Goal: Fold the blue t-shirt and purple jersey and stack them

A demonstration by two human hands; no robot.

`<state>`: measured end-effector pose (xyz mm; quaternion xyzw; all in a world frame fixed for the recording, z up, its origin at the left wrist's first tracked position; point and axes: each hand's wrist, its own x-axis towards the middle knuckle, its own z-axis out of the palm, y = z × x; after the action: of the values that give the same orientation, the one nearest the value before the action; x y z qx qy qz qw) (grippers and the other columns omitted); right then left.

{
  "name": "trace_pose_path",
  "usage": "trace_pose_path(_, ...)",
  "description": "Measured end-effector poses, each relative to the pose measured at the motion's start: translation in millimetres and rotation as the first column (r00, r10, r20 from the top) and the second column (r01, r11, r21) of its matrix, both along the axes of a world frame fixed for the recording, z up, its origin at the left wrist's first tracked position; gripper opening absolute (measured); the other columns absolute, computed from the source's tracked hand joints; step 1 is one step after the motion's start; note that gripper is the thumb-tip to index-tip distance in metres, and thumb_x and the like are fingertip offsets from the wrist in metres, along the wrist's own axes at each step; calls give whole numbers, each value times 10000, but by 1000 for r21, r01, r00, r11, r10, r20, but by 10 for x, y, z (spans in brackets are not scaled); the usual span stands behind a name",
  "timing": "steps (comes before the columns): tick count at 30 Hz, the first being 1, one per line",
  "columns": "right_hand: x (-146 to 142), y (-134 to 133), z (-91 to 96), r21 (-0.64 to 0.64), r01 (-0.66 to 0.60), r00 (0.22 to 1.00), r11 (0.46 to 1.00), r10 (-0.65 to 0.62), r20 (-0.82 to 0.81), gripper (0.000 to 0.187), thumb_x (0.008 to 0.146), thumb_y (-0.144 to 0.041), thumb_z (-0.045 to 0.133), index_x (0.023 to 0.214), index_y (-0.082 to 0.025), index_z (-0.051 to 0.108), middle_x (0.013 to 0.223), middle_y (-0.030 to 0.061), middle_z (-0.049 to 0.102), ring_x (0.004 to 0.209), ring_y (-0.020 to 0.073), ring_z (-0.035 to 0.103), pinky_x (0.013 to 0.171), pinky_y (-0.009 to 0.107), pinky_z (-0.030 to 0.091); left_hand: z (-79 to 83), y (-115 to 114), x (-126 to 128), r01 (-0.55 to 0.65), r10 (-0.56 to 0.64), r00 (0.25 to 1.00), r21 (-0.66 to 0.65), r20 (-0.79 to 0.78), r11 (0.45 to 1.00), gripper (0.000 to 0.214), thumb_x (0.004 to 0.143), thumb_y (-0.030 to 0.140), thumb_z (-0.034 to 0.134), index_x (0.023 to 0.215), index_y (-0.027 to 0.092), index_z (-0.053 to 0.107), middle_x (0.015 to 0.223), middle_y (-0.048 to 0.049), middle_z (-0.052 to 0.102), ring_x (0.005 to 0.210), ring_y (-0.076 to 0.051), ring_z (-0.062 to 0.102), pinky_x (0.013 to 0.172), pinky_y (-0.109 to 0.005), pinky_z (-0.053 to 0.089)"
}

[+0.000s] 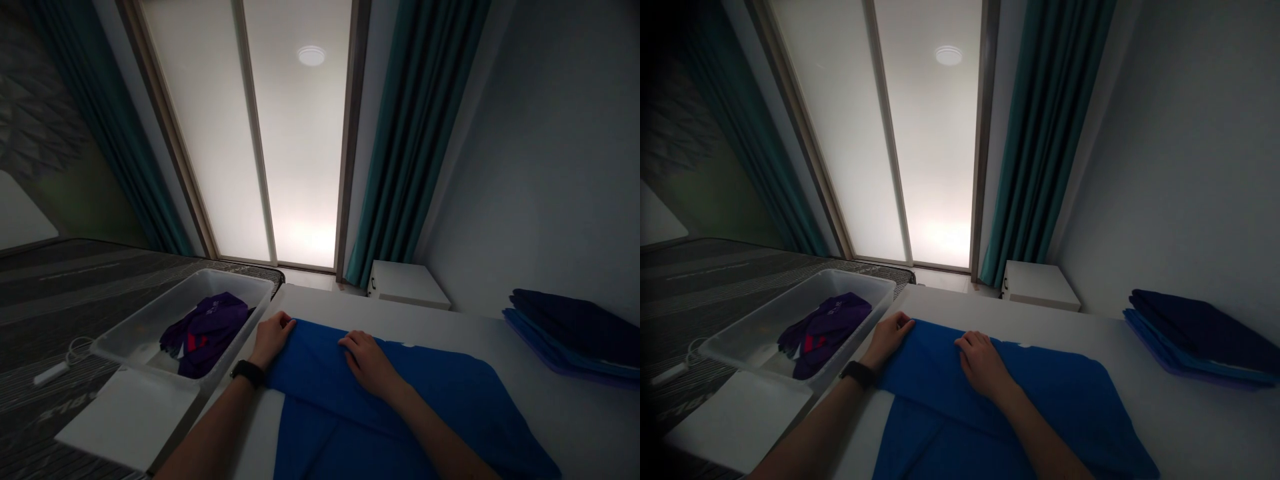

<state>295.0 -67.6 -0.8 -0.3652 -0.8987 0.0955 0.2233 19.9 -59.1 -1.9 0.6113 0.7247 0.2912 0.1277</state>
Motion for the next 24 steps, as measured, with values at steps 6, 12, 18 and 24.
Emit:
trace_pose_path(6,24,-22,64,-9,12,1000,1000,-12,4,279,919,-105,452,1127,-218,599,1079,80,625,1034,229,571,941,406,453,31,21,20,6,-7,994,-12,-110,1000,180,892,351,544,856,202,639,728,-12,691,741,-213,667,709,-286,415)
trace_pose_path(12,148,-125,184,-43,37,999,998,-38,-17,291,921,-109,451,1155,-206,592,1108,83,624,1065,230,565,964,407,434,194,-103,107,17,-9,985,48,-173,999,217,926,289,477,1062,182,608,819,-30,676,813,-224,656,783,-318,405)
trace_pose_path(18,414,-251,245,-9,85,996,996,-85,0,271,916,-125,465,1124,-220,609,1067,77,636,1028,234,576,929,400,443,392,-328,792,442,-417,874,49,-250,896,187,945,225,442,962,225,628,893,-29,691,867,-210,628,827,-339,375)
trace_pose_path(24,927,-340,237,0,243,970,970,-243,5,256,928,-145,437,1081,-224,626,1012,66,652,982,228,583,887,396,423,463,-379,1643,700,-673,685,-3,-279,714,163,924,195,479,935,226,639,909,-28,697,849,-202,624,812,-333,382)
